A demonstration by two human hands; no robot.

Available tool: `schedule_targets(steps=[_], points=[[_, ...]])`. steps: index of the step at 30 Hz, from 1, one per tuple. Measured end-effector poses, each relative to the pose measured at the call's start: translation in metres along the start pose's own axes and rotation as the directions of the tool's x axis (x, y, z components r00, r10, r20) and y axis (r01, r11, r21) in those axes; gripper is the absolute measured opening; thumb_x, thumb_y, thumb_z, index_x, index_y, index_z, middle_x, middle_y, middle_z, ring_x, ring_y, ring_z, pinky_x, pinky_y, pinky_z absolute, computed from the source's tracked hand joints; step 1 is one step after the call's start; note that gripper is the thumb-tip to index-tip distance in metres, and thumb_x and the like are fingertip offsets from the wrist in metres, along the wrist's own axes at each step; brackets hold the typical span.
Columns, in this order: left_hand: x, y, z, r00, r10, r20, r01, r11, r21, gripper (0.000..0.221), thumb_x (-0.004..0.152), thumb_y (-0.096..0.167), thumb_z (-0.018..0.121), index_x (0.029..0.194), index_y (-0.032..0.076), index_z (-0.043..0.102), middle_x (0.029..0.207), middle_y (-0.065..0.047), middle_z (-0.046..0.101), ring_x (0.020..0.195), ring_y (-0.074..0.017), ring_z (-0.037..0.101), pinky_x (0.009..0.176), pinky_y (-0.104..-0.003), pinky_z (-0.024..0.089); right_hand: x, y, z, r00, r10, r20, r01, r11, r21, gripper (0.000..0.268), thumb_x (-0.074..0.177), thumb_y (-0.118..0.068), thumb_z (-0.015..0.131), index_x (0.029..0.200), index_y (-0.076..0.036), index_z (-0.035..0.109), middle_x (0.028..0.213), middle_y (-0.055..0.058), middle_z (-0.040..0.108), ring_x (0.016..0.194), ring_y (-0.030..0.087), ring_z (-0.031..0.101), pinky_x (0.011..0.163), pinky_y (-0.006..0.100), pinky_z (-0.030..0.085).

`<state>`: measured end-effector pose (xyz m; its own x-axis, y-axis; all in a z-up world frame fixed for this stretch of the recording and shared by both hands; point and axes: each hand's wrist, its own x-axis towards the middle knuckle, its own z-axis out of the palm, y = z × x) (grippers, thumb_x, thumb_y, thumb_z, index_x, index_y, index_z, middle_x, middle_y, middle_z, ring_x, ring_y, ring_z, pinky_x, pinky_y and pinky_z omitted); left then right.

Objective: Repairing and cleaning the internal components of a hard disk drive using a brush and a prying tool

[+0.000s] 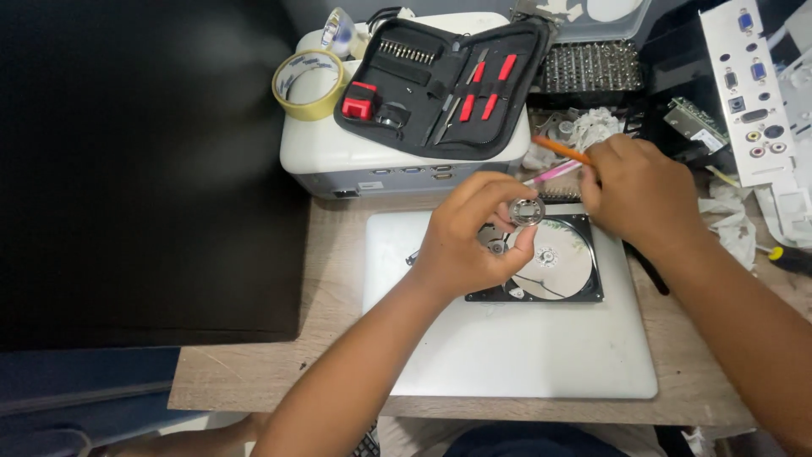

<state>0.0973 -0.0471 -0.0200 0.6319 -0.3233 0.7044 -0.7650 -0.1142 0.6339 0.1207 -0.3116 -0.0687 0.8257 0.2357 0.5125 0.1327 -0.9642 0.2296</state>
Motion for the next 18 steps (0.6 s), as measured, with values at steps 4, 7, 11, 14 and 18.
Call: schedule_targets(steps=[4,7,11,14,18], points=[[-0.001,0.0,-0.001,1.0,-0.006,-0.013,0.006,1.0,0.024,0.036,0.086,0.006,0.073,0.119,0.015,0.065,0.114,-0.002,0.064,0.073,-0.0097,0.061,0.075,-0.021,0.057,0.006,-0.001,-0.01,0.991,-0.001,-0.135,0.018,0.992,0.122,0.013,0.096,-0.016,0.07,0.108,-0.011,0.071,0.101,0.003,0.067,0.093,0.027,0.069,0.057,0.04,0.054],[-0.003,-0.002,-0.001,1.0,-0.009,-0.026,0.011,0.998,0.061,0.047,0.087,0.007,0.074,0.13,0.018,0.06,0.102,0.0,0.064,0.079,-0.0104,0.061,0.077,-0.022,0.058,0.005,0.001,-0.025,0.968,-0.062,-0.244,0.12,0.965,0.232,0.019,0.105,-0.003,0.067,0.122,0.005,0.071,0.111,0.018,0.075,0.096,0.03,0.073,0.079,0.037,0.062],[-0.005,-0.008,0.001,0.999,-0.045,-0.006,0.045,0.992,0.116,0.05,0.087,0.016,0.079,0.132,0.021,0.06,0.094,0.004,0.063,0.075,-0.0087,0.062,0.078,-0.022,0.058,-0.004,-0.017,-0.067,0.957,0.281,0.074,-0.222,0.542,0.811,0.021,0.118,-0.012,0.041,0.129,0.005,0.04,0.097,0.022,0.061,0.073,0.031,0.066,0.053,0.035,0.054],[-0.005,-0.011,0.003,0.999,-0.014,0.038,0.009,0.993,0.115,0.046,0.088,0.014,0.08,0.13,0.021,0.062,0.094,0.003,0.065,0.076,-0.0104,0.062,0.077,-0.023,0.056,-0.021,-0.025,-0.064,0.956,0.283,-0.075,-0.005,0.272,0.962,0.023,0.115,-0.005,0.04,0.131,-0.001,0.025,0.108,0.033,0.062,0.094,0.039,0.071,0.074,0.036,0.06],[-0.003,-0.008,0.002,0.997,-0.028,0.067,0.024,0.997,0.071,0.042,0.09,0.007,0.077,0.129,0.018,0.064,0.094,0.001,0.063,0.077,-0.0081,0.064,0.078,-0.02,0.057,-0.037,-0.022,-0.043,0.921,0.213,-0.326,0.281,0.216,0.935,0.057,0.099,0.012,0.06,0.137,-0.013,0.027,0.109,0.023,0.066,0.112,0.036,0.071,0.097,0.039,0.063]])
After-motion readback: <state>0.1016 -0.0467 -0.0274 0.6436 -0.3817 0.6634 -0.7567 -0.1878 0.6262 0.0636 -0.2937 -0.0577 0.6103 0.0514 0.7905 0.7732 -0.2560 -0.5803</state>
